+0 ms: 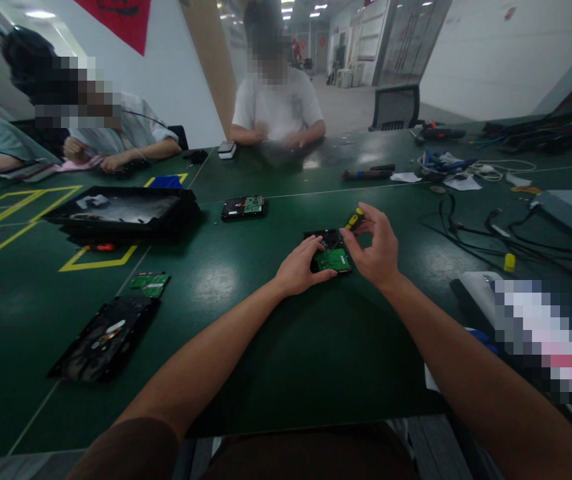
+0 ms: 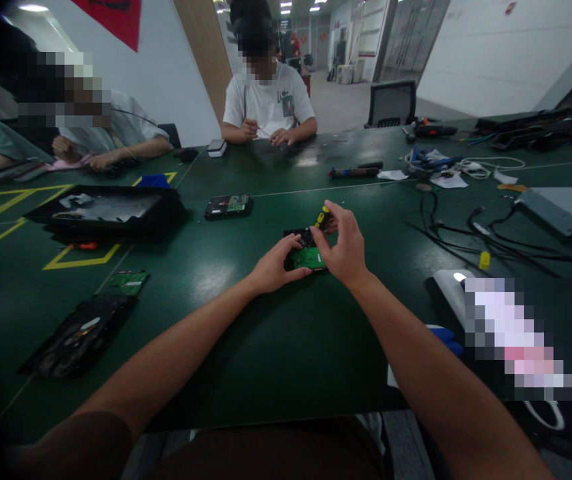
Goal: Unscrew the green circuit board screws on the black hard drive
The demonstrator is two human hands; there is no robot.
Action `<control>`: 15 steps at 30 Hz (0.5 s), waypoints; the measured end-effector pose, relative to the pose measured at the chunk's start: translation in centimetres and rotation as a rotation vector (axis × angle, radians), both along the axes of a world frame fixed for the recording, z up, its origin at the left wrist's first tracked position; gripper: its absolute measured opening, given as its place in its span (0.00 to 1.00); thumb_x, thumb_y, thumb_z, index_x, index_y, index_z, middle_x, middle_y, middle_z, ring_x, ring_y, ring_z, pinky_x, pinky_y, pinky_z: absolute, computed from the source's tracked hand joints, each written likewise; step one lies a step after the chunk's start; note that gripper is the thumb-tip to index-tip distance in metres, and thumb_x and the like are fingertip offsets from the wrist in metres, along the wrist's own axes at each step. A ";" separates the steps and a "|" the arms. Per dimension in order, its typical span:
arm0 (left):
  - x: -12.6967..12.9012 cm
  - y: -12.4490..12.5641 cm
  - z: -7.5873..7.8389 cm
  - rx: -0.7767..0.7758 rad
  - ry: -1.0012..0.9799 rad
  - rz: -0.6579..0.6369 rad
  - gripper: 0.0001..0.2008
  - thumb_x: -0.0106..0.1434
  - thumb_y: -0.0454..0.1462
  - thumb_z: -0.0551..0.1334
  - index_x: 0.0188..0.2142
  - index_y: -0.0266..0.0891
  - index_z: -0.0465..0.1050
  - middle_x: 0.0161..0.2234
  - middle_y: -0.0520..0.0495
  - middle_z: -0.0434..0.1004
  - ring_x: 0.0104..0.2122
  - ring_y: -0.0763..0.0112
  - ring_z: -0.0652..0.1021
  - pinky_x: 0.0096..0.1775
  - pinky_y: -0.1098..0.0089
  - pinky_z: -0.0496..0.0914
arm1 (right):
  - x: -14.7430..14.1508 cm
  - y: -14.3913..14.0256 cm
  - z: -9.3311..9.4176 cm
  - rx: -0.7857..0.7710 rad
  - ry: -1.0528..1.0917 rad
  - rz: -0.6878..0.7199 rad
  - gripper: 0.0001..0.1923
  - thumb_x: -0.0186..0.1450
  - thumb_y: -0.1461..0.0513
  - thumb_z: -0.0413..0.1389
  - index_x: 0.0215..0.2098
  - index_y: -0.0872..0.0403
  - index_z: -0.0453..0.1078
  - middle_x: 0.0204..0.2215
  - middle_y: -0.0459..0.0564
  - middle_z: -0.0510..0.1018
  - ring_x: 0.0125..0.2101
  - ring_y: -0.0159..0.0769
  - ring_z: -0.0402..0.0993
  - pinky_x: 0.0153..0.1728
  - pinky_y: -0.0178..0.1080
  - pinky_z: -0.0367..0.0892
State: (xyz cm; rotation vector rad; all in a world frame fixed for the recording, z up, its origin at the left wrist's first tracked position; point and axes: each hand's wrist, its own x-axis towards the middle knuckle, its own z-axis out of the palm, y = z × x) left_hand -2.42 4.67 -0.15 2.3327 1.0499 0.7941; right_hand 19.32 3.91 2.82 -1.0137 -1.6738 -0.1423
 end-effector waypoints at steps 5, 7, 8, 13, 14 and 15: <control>0.0 0.0 0.1 -0.009 -0.013 -0.001 0.30 0.60 0.52 0.72 0.56 0.44 0.69 0.69 0.36 0.64 0.72 0.48 0.61 0.69 0.44 0.61 | 0.0 0.0 0.0 -0.018 -0.013 0.034 0.31 0.71 0.60 0.56 0.70 0.44 0.57 0.58 0.55 0.75 0.42 0.43 0.82 0.49 0.51 0.80; -0.1 0.0 0.1 -0.011 -0.012 -0.003 0.30 0.60 0.52 0.72 0.56 0.44 0.69 0.70 0.36 0.64 0.72 0.48 0.61 0.69 0.43 0.61 | 0.0 0.0 0.0 -0.019 -0.009 0.025 0.31 0.71 0.59 0.56 0.71 0.44 0.56 0.58 0.54 0.75 0.42 0.43 0.82 0.48 0.51 0.81; -0.1 0.0 0.1 -0.009 -0.010 -0.005 0.30 0.60 0.52 0.72 0.56 0.44 0.69 0.69 0.36 0.64 0.72 0.48 0.61 0.68 0.43 0.62 | 0.0 0.0 0.0 -0.017 -0.009 0.014 0.31 0.70 0.59 0.57 0.70 0.43 0.57 0.56 0.54 0.75 0.41 0.43 0.82 0.46 0.51 0.81; -0.1 0.0 0.0 0.000 -0.007 0.000 0.30 0.60 0.52 0.72 0.56 0.43 0.68 0.69 0.36 0.64 0.72 0.48 0.62 0.69 0.45 0.62 | 0.0 -0.1 0.1 0.011 -0.031 0.018 0.31 0.70 0.58 0.58 0.70 0.43 0.59 0.54 0.53 0.76 0.42 0.44 0.81 0.45 0.51 0.81; -0.1 0.0 0.0 -0.003 -0.008 0.001 0.30 0.60 0.52 0.72 0.56 0.43 0.69 0.69 0.36 0.64 0.72 0.48 0.61 0.69 0.45 0.62 | 0.0 -0.2 0.2 0.008 -0.032 0.030 0.31 0.71 0.59 0.57 0.71 0.43 0.57 0.56 0.54 0.76 0.43 0.44 0.81 0.47 0.52 0.81; -0.1 0.0 0.0 -0.009 -0.008 0.002 0.30 0.60 0.52 0.72 0.56 0.43 0.69 0.69 0.36 0.64 0.72 0.48 0.61 0.69 0.45 0.62 | 0.0 -0.2 0.2 0.003 -0.032 0.035 0.31 0.71 0.59 0.56 0.71 0.44 0.56 0.57 0.55 0.75 0.44 0.45 0.81 0.48 0.52 0.80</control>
